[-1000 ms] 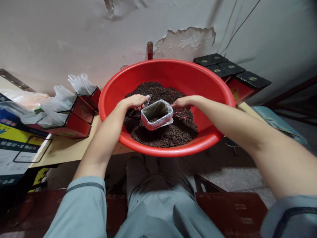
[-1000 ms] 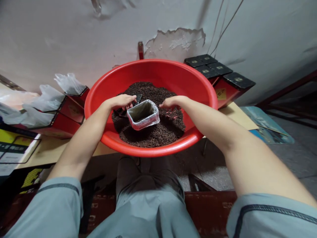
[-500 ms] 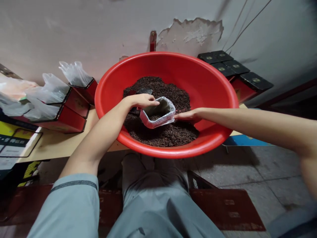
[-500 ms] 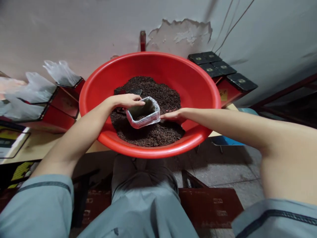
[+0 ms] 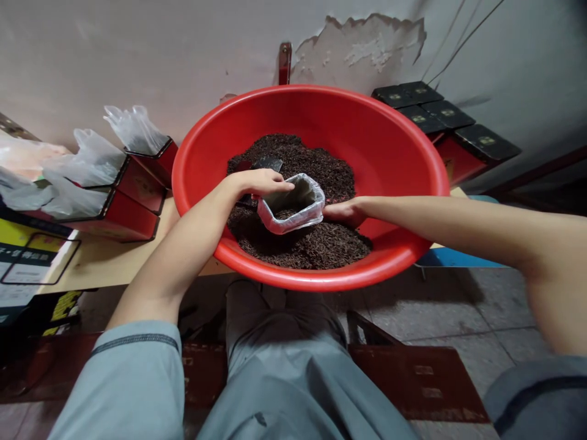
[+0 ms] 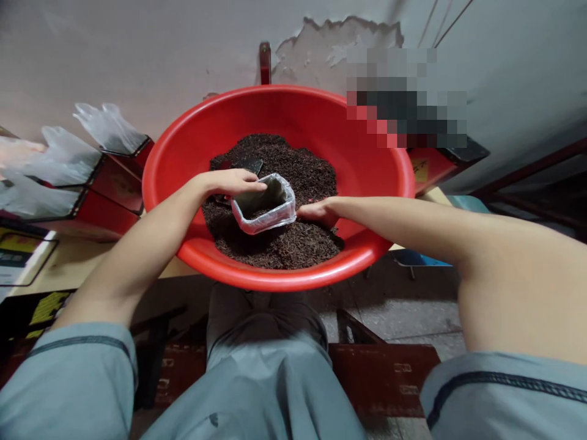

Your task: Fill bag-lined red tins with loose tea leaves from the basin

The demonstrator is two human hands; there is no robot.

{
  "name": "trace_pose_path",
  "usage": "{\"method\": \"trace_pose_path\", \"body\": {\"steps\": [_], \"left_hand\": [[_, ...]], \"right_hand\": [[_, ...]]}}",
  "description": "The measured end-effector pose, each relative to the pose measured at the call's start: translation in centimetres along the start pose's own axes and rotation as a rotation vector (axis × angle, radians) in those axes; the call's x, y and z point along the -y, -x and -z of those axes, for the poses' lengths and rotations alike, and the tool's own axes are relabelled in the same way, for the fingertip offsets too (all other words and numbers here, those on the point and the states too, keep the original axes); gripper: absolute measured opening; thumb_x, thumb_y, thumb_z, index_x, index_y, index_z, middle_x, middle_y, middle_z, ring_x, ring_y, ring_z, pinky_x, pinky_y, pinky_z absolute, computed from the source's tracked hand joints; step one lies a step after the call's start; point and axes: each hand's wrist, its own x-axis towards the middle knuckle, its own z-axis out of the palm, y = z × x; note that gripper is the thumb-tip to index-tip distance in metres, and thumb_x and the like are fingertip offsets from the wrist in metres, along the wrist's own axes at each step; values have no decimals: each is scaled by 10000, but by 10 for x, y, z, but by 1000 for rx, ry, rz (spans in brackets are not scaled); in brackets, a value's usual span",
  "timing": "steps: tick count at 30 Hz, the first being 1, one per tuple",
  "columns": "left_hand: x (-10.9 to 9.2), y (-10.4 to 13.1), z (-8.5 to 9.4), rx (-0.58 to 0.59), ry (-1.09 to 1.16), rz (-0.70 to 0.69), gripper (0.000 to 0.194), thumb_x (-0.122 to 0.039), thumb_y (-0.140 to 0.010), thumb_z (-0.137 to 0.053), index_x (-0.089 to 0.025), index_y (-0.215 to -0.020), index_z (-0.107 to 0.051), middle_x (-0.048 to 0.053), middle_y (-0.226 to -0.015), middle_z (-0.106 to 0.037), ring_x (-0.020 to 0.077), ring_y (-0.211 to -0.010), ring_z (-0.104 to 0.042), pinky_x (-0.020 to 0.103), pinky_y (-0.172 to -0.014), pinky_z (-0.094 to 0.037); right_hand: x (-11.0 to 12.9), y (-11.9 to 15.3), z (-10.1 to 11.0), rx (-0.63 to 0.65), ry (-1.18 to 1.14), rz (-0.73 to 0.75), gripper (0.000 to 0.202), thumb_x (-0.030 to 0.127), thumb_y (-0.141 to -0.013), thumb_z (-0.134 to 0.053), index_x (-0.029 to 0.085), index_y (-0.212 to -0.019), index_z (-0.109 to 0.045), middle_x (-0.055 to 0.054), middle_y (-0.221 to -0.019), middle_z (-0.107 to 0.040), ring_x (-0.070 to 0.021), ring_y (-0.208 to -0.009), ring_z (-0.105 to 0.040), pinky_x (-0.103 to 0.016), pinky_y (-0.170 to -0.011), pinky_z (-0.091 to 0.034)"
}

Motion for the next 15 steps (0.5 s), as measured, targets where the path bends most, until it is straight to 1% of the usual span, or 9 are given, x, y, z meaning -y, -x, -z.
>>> {"method": "trace_pose_path", "body": {"steps": [2,5,8,10,12,14,15], "left_hand": [[-2,2,1,8,3,11,727,-722,-923,-405,-169,-1301,-687,122,-1127,-718,261,-957,-677,280,-709,-474],[-6,8,3,51,38,65,769,-745,-911,-421,-178,-1381,-642,137,-1176,-708,261,-934,-691,268,-675,-489],[-7,15,7,98,93,109,824,-787,-908,-401,-190,-1436,-611,149,-1212,-702,267,-943,-700,264,-671,-512],[-4,17,10,95,127,117,857,-817,-918,-340,-194,-1434,-625,150,-1180,-715,280,-962,-701,275,-688,-528],[0,18,12,61,171,137,888,-815,-948,-228,-195,-1442,-627,152,-1142,-728,292,-974,-699,293,-702,-541],[3,17,13,19,221,183,904,-768,-983,-116,-184,-1471,-603,161,-1151,-729,296,-977,-697,307,-707,-549],[3,17,14,7,241,211,904,-741,-996,-81,-174,-1485,-588,168,-1172,-726,296,-979,-696,311,-707,-551]], "right_hand": [[1,2,0,-16,9,-30,346,463,-863,-707,196,-1079,-749,-119,-1088,-786,-294,-1050,-735,-490,-945,-595],[5,4,2,-32,-6,-49,338,451,-841,-741,200,-1067,-748,-115,-1062,-788,-288,-1012,-741,-478,-905,-603],[13,7,11,-16,-110,-95,297,440,-837,-739,201,-1011,-753,-114,-986,-789,-292,-969,-742,-481,-872,-607],[20,11,21,-6,-213,-143,256,440,-844,-720,208,-947,-752,-107,-899,-780,-298,-922,-741,-484,-846,-608],[27,18,32,-7,-302,-165,238,452,-868,-676,220,-871,-731,-96,-803,-756,-290,-837,-730,-473,-812,-609],[35,26,43,-26,-378,-125,260,461,-899,-612,228,-816,-691,-79,-730,-721,-258,-725,-691,-447,-768,-607],[40,31,48,-41,-414,-77,273,463,-911,-583,228,-804,-669,-71,-705,-703,-240,-676,-663,-428,-740,-603]]}}
